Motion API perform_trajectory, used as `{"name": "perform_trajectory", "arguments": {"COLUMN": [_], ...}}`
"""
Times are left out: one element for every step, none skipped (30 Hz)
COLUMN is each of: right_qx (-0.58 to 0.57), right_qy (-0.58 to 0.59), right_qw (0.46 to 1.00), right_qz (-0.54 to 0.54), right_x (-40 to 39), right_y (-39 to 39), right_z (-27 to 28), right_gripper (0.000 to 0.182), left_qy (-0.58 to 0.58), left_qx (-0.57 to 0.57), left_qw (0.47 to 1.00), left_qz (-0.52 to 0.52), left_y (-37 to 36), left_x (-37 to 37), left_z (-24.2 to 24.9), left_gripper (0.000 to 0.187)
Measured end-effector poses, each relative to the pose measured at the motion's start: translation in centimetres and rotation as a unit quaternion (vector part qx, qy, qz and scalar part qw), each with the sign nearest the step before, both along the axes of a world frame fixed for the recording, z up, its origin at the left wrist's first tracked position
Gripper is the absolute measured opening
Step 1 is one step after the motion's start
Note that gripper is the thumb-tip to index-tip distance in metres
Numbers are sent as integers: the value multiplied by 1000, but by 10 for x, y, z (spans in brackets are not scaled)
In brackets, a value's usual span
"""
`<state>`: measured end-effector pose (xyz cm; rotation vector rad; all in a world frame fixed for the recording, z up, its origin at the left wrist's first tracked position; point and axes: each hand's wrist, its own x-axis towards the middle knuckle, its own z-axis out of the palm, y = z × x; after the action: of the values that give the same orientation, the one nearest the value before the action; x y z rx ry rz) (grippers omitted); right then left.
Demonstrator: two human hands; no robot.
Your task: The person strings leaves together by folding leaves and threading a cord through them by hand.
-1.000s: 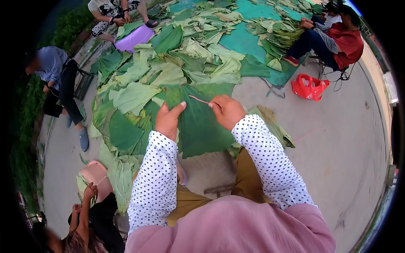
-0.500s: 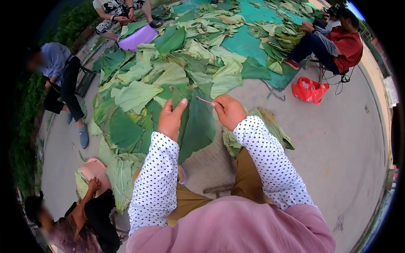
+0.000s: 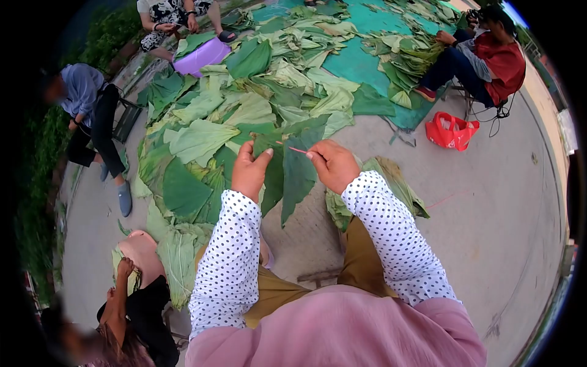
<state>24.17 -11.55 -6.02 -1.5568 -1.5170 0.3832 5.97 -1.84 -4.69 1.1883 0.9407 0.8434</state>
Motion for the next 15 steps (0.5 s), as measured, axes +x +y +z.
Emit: {"name": "perform_trajectory", "arguments": {"right_qx": [-2,1,5,4,-3,-10,-10,-11,-11,-11,-13,-15,-16,-23,-30], "right_qy": [1,-3,-7,-7,-8,-8,-9,-11,-14,-15,-15,-16,-16,-18,-21], "right_qw": [1000,1000,1000,1000,1000,1000,1000,1000,1000,1000,1000,1000,1000,1000,999], "right_qz": [-1,1,3,2,1,1,1,-6,-14,-14,-13,-13,-13,-11,-9], "right_x": [-1,-1,-1,-1,-1,-1,-2,-2,-2,-2,-2,-2,-2,0,0], "right_y": [0,0,1,1,1,1,1,1,1,1,1,1,1,1,1], "right_z": [-1,-1,-1,-1,-1,-1,-1,-1,-1,-1,-2,-2,-1,-1,0], "right_gripper": [10,10,11,11,11,11,11,12,12,12,12,12,12,12,12], "left_qy": [-14,-13,-8,-3,-3,1,6,5,-3,-12,-12,-10,-9,-8,-10], "left_qx": [-7,-8,-6,-3,-4,-8,-10,-10,-11,-11,-11,-1,9,8,5], "left_qw": [1000,1000,1000,1000,1000,1000,1000,1000,1000,1000,1000,1000,1000,1000,1000], "left_qz": [-9,-9,-10,-10,-11,-17,-22,-22,-25,-27,-27,-27,-28,-27,-27], "left_y": [1,2,1,1,0,-1,-1,-2,-2,-3,-3,-3,-3,-3,-3], "left_x": [0,1,3,5,5,6,6,6,6,6,6,6,6,8,8], "left_z": [-4,-7,-8,-9,-10,-10,-10,-11,-11,-13,-13,-14,-15,-15,-16], "left_gripper": [29,29,25,21,21,20,19,19,17,16,16,16,16,16,16]}}
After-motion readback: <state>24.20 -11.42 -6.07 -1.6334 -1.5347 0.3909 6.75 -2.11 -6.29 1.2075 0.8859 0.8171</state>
